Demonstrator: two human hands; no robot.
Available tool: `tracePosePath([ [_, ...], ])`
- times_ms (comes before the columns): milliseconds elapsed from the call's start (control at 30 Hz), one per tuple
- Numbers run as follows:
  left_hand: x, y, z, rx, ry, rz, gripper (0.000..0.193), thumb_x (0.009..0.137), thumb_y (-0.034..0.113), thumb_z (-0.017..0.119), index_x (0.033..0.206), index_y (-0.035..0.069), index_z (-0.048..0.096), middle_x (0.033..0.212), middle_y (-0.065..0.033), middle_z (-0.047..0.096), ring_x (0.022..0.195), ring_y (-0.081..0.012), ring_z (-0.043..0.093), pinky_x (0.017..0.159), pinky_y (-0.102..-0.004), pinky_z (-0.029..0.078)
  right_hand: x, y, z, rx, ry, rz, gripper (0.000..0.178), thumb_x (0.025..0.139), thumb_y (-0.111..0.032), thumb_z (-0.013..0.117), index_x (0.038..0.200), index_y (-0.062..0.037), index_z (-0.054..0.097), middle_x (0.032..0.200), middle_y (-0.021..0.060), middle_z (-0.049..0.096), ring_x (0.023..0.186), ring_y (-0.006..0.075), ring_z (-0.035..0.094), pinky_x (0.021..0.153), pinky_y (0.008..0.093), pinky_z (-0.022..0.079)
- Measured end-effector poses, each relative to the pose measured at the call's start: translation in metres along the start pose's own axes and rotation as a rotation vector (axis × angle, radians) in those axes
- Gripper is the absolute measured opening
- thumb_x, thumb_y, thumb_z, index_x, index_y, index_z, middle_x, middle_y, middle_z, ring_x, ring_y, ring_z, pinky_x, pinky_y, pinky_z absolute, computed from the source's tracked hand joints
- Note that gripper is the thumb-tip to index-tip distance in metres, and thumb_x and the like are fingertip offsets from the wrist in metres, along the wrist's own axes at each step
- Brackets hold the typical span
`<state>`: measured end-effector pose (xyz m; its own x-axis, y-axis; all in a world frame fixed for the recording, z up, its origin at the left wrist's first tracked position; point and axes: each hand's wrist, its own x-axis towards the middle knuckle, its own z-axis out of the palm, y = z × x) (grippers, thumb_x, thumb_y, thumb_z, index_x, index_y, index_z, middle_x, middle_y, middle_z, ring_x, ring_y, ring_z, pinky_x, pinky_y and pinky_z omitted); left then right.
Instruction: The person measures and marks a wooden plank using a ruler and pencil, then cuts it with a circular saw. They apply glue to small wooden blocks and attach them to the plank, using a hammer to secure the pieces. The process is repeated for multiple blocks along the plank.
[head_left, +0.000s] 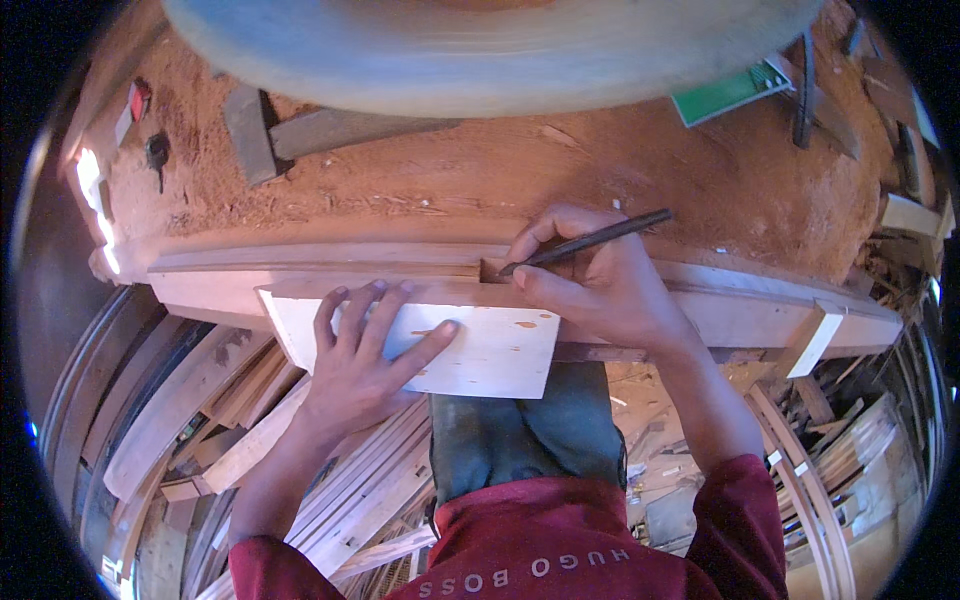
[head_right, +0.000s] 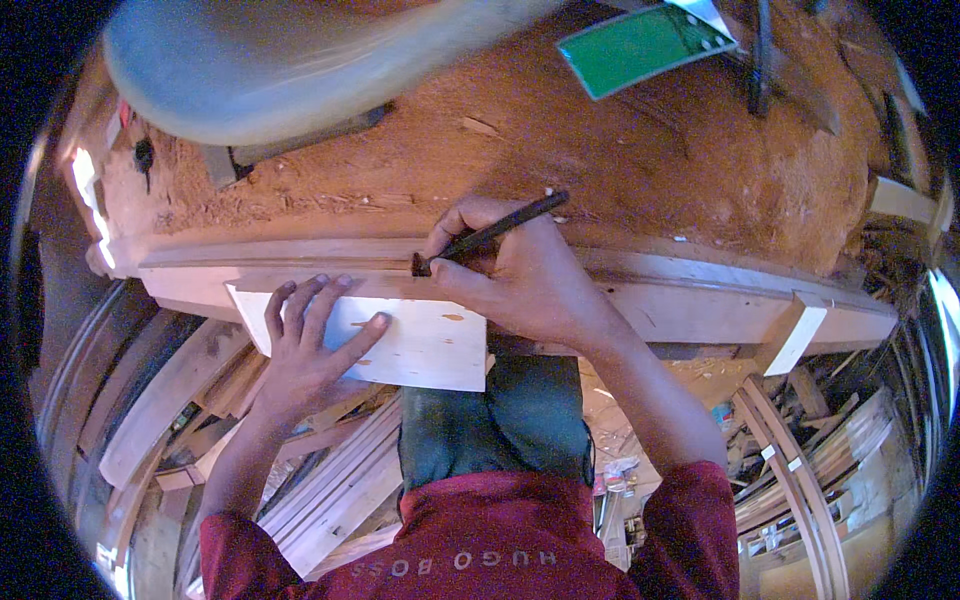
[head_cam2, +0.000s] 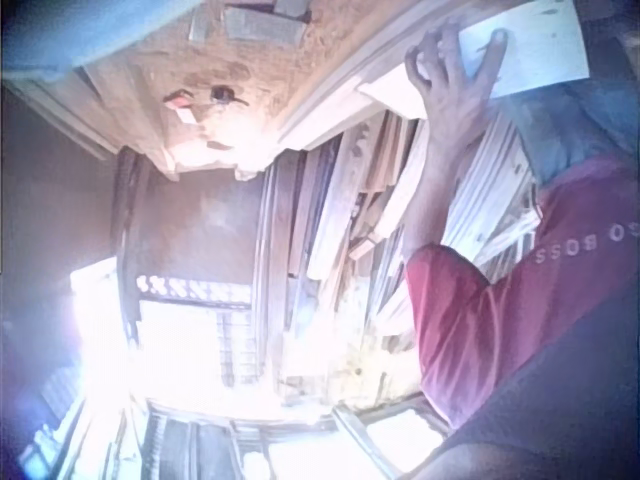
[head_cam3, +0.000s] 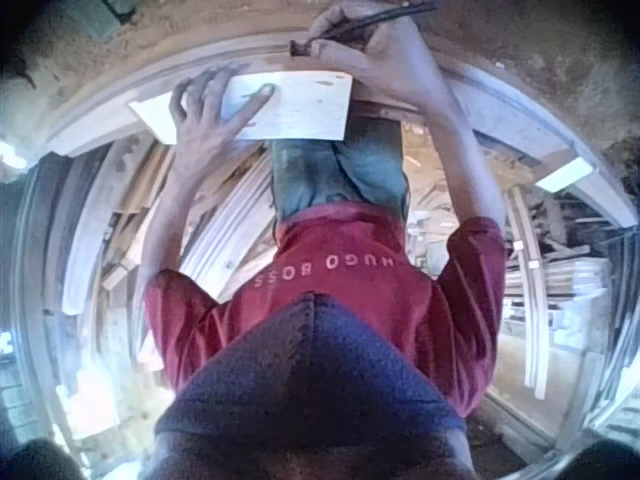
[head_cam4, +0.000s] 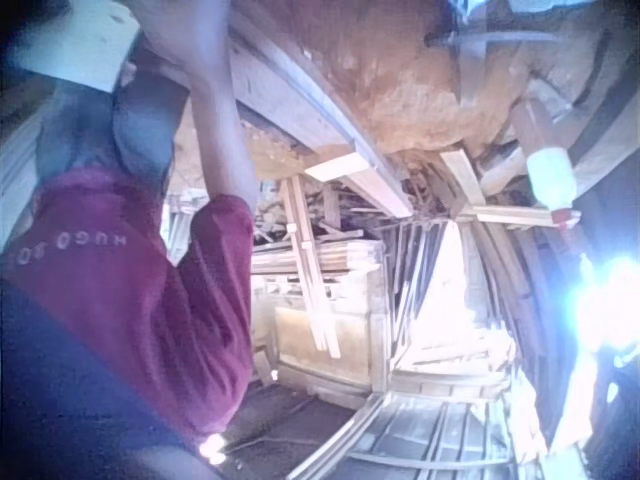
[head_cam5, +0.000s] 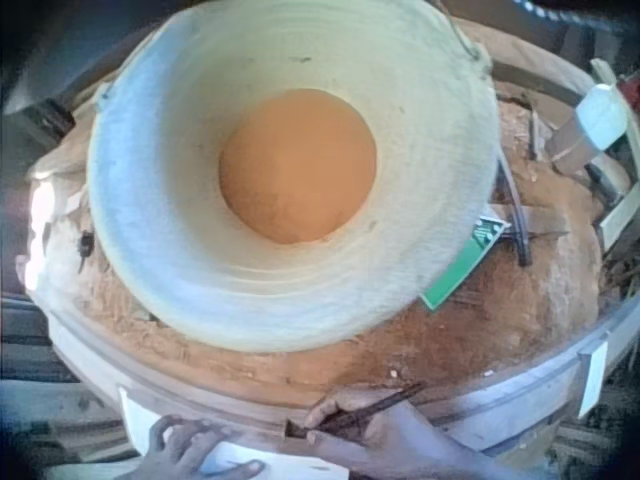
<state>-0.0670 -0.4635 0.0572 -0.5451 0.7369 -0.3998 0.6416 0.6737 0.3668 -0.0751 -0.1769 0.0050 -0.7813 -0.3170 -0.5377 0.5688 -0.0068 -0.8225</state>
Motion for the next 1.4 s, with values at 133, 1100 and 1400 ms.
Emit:
tracePosePath([
  [133,-0.001,-0.002,-0.003,-0.027,0.002,0.0,0.089,0.055,0.039,0.083,0.139,0.038,0.054,0.143,-0.0104,0.045,0.128,-0.0315,0.044,0.106,-0.0565,0.03,0.013,-0.006,0.014,-0.053,-0.012,0.176,0.014,0.085,-0.004,0.072,0.095,0.0016,0.065,0.09,0.0032,0.066,0.084,0.0073,0.061,0.073,0.0242,0.051],
  [1100,-0.003,-0.007,0.006,0.037,0.067,0.026,0.061,0.082,0.033,0.062,0.141,0.039,0.051,0.142,-0.0101,0.045,0.126,-0.0294,0.047,0.103,-0.0576,0.034,0.015,0.006,0.023,-0.176,-0.004,0.078,0.008,0.084,-0.002,0.072,0.088,0.0009,0.067,0.089,0.0073,0.069,0.085,0.0099,0.063,0.074,0.0267,0.051],
  [1400,-0.002,-0.006,0.005,-0.006,0.06,0.011,0.063,0.079,0.034,0.064,0.141,0.04,0.051,0.142,-0.0088,0.046,0.126,-0.0289,0.047,0.105,-0.057,0.032,0.014,0.005,0.023,-0.203,-0.01,0.085,0.007,0.084,-0.001,0.072,0.089,0.0008,0.067,0.09,0.0074,0.069,0.085,0.0108,0.063,0.076,0.027,0.052],
])
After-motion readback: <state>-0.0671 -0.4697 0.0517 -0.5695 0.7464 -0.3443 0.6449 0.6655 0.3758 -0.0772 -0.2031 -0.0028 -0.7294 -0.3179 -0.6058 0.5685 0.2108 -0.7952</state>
